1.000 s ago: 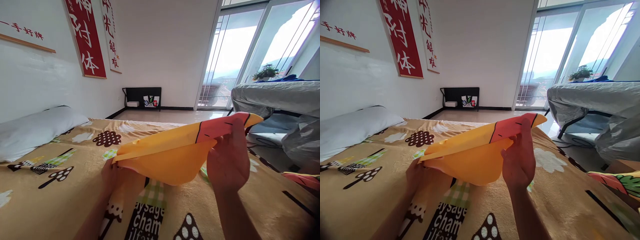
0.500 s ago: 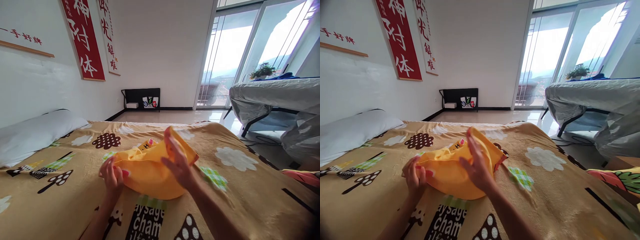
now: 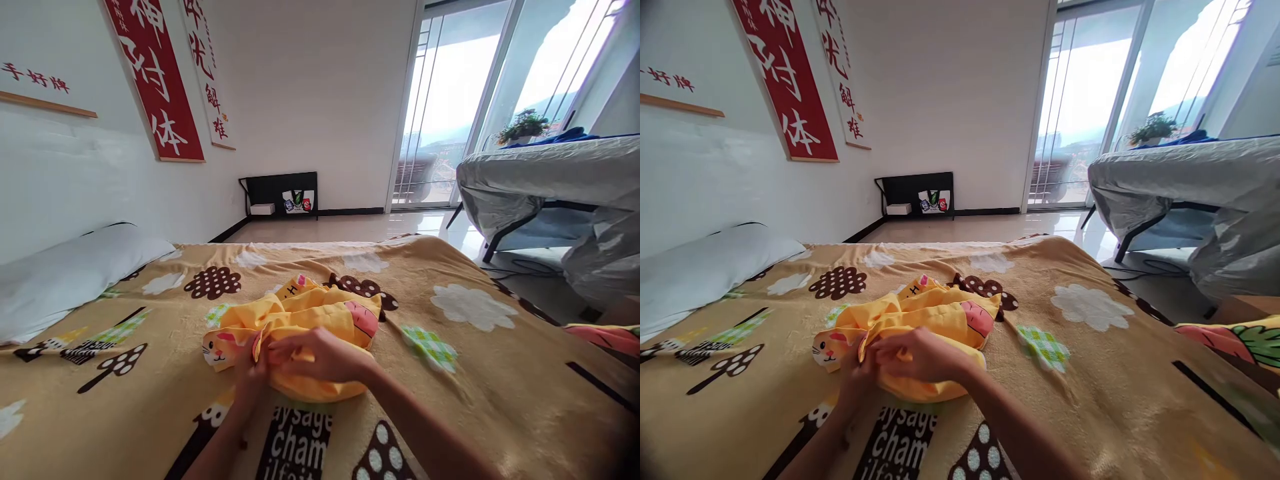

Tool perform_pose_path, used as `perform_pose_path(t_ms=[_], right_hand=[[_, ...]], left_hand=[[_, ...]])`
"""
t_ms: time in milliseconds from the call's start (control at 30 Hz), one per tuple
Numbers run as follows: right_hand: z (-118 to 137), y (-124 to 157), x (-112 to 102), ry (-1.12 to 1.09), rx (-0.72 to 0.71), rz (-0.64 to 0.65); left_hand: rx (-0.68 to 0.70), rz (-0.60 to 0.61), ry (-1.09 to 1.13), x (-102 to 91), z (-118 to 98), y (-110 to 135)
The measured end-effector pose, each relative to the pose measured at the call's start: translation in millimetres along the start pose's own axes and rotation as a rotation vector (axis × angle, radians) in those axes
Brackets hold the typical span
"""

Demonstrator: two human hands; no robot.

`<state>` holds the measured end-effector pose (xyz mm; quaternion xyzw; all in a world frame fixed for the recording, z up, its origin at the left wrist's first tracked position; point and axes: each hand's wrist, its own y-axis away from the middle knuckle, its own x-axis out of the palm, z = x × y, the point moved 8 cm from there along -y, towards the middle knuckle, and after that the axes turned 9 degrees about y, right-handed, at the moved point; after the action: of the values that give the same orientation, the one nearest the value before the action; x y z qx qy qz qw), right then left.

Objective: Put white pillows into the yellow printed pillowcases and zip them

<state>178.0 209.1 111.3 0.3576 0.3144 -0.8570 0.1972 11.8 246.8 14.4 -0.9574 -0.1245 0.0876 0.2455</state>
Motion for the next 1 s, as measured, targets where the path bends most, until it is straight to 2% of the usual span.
perform_pose_path(t_ms=[67,133,233,300,400,500,567,633,700,767,833,900,1000], right_hand=[[-23.4,-2.0,-19.3,0.025,0.035,-0.105],[-55.4,-1.5,-31.4,0.162,0.116,-0.11],[-114.9,7.8,-38.8,0.296,0.328,0.009],[-151.2,19.5,-50.9,0.318,0.478,-0.016],[-189.0,40.3,-81.2,0.342,0.671,-0.214],[-203.0,56.9,-108.9,0.286,0.766,-0.448],[-200.6,62.8,-121.7,0.204,0.775,-0.603],[-189.7,67.4,-131.9,0.114,0.767,-0.784],[-170.6,69.9,-137.5,0.019,0.736,-0.949],[-143.7,66.9,-136.8,-0.079,0.666,-1.03],[-109.9,59.0,-129.9,-0.168,0.561,-1.027],[-68.8,46.4,-116.7,-0.207,0.386,-0.945],[-5.5,24.5,-78.6,-0.102,0.1,-0.66]], left_hand=[[0.006,-0.061,-0.009,-6.7,-4.6,-1.3],[0.026,-0.104,0.004,-11.1,-9.6,-1.6],[0.043,-0.183,0.033,-21.7,-14.9,-3.7],[0.002,-0.279,0.03,-33.8,-12.8,-6.9],[-0.129,-0.442,0.08,-52.6,0.9,-11.4],[-0.274,-0.51,0.278,-58.9,24.2,-15.6],[-0.335,-0.519,0.321,-59.8,36.0,-17.3],[-0.318,-0.517,0.236,-62.4,37.2,-18.7],[-0.191,-0.495,0.099,-63.8,24.7,-20.6],[-0.006,-0.443,-0.028,-59.7,3.5,-20.2],[0.154,-0.356,-0.103,-49.5,-16.6,-15.5],[0.272,-0.24,-0.132,-35.3,-31.2,-7.3],[0.434,-0.07,-0.144,-13.1,-44.3,10.0]])
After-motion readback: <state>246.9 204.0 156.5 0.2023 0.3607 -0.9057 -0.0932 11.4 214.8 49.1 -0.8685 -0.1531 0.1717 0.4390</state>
